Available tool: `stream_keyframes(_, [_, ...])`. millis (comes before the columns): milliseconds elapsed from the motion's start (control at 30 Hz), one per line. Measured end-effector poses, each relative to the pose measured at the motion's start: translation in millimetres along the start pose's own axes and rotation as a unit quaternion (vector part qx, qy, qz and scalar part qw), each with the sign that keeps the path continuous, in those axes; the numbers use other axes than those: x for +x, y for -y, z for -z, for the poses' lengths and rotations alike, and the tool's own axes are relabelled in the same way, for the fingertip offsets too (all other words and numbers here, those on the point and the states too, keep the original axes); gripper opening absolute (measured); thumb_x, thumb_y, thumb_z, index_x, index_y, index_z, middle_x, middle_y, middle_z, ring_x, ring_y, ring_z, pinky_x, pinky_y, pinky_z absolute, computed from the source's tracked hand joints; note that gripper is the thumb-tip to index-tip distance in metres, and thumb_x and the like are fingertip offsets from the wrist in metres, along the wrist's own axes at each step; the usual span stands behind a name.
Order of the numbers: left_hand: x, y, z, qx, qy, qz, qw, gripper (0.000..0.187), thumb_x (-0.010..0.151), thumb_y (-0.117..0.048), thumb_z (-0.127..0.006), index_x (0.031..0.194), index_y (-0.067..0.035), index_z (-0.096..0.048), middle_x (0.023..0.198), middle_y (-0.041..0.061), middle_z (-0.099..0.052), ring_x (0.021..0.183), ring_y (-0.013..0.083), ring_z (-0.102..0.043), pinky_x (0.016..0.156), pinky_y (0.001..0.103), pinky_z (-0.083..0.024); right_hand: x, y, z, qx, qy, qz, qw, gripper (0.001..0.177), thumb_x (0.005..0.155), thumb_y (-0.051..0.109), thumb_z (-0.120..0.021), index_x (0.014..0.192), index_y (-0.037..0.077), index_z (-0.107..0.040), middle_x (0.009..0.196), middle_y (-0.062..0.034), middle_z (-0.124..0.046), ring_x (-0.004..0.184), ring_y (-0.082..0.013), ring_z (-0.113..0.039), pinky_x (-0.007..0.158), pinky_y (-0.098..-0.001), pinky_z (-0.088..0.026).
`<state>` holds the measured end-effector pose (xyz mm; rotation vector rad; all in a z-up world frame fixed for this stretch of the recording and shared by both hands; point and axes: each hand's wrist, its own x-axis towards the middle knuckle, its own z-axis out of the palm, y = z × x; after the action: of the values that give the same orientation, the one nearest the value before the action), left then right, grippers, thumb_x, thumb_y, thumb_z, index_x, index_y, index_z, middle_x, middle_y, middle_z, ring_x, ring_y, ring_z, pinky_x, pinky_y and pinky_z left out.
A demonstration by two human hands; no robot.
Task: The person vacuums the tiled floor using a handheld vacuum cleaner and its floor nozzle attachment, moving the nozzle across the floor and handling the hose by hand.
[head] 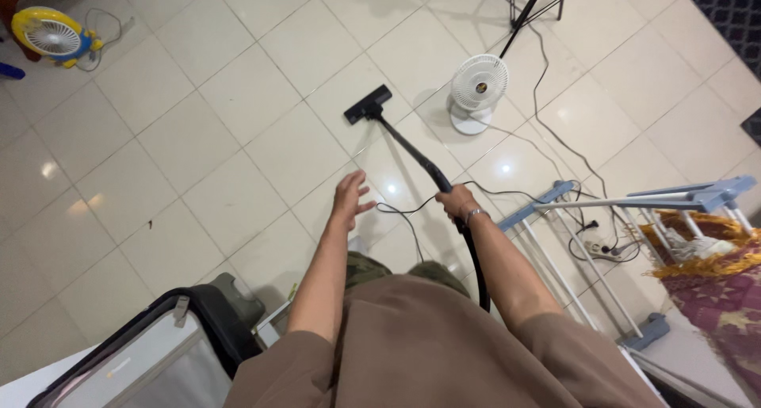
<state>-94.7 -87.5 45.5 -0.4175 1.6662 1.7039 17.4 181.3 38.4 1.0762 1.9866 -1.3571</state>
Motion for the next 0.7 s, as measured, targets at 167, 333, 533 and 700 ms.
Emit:
stream_keyframes(167, [-5,-31,34,-0.003,-0.014,-0.03,0.999,0.058,0.094,-0.039,-0.057,0.144,-0.01,-0.051,0.148,0.008,-0.051,0.133,0.0299,-0.053,0.082,0.043,-0.063,0,40,-15,0.023,-0.001,-0.003,1.0,0.028,0.087,0.022,-0.07,0.086,-0.005,-0.064,0.06,-0.009,-0.059,0.047,-0.0212,-0.055,0.044,-0.0391,-0.047])
stream_keyframes(333, [-28,-36,51,-0.019,-0.037,-0.037,0.998,0.06,0.094,-0.041,-0.058,0.145,-0.011,-0.05,0.15,0.01,-0.048,0.134,0.0305,-0.053,0.084,0.044,-0.063,-22,41,-18,-0.01,-0.006,-0.001,1.0,0.031,0.087,0.024,-0.07,0.085,-0.007,-0.065,0.061,-0.0107,-0.061,0.046,-0.0218,-0.057,0.044,-0.0383,-0.049])
stream_keyframes(533, [-43,-1,37,-0.046,-0.04,-0.029,0.998,0.06,0.094,-0.041,-0.057,0.145,-0.011,-0.05,0.152,0.012,-0.047,0.134,0.0313,-0.053,0.084,0.044,-0.063,-51,3,-1,-0.029,-0.006,0.003,1.0,0.029,0.086,0.023,-0.069,0.085,-0.005,-0.064,0.06,-0.0122,-0.061,0.046,-0.0232,-0.057,0.044,-0.0385,-0.049])
stream_keyframes(700, [-50,54,6,-0.049,-0.029,-0.022,0.998,0.061,0.094,-0.041,-0.058,0.146,-0.01,-0.05,0.152,0.014,-0.047,0.135,0.0317,-0.053,0.085,0.044,-0.063,-76,-47,8,-0.043,0.003,-0.01,0.999,0.03,0.086,0.023,-0.07,0.085,-0.006,-0.064,0.061,-0.0109,-0.062,0.046,-0.0225,-0.057,0.044,-0.0387,-0.049])
